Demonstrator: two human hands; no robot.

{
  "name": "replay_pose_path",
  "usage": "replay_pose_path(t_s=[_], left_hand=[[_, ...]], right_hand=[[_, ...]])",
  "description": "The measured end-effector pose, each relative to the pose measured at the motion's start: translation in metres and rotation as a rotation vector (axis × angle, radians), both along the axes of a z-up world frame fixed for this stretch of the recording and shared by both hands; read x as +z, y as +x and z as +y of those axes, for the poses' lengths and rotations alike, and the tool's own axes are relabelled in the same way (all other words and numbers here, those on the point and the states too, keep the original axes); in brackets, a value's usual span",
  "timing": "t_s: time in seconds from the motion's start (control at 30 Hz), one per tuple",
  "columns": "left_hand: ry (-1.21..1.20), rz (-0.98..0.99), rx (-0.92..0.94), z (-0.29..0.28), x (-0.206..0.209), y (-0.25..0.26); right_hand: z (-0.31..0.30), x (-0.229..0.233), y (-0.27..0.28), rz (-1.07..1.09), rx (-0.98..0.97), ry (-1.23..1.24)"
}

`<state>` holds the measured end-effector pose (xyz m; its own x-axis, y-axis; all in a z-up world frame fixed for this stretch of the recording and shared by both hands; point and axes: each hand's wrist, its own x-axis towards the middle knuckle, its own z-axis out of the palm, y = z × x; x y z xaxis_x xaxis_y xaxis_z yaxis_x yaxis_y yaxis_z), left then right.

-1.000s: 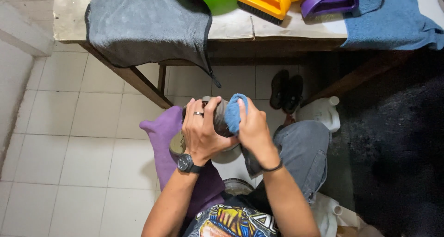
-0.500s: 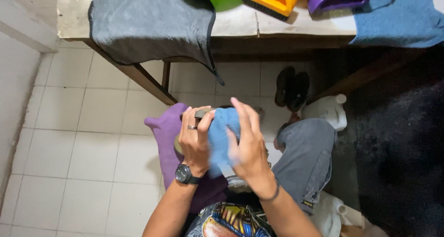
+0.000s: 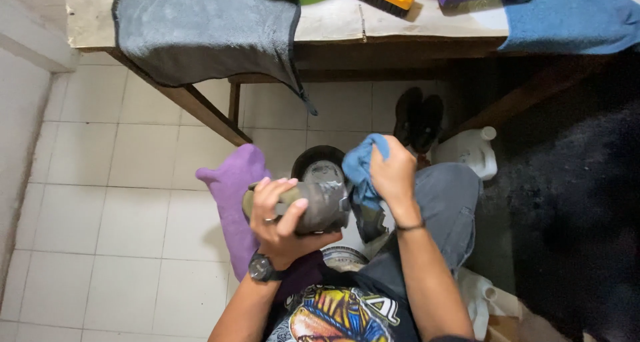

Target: The person is cleaning a green sneaker using various brushes and cloths to scrub and wipe the sides, sole, toe area, and interior.

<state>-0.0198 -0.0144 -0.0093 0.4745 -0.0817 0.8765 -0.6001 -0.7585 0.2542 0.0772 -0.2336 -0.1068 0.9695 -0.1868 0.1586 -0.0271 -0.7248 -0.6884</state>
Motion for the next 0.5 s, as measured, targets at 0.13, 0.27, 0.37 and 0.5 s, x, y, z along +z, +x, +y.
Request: replay_pose_path(t_s=[0.13,0.27,0.37,0.5], left_hand=[[-0.104,0.068,0.016,0.013,0.010,-0.006],[-0.029,0.126,0.023,0.015,0.012,-0.006],[-0.032,0.102,-0.008,0.019,-0.002,-0.011],[-0.050,0.035,-0.072,0.014,-0.011,-0.016]], right_hand=[[0.026,0.108,-0.052,-0.132,0.115,0.395],[0.073,0.172,-0.100,-0.041,0.657,0.398],[0.075,0.170,-0.097,-0.009,0.573,0.235],[0.055,0.133,-0.070,0.179,0.627,0.252]])
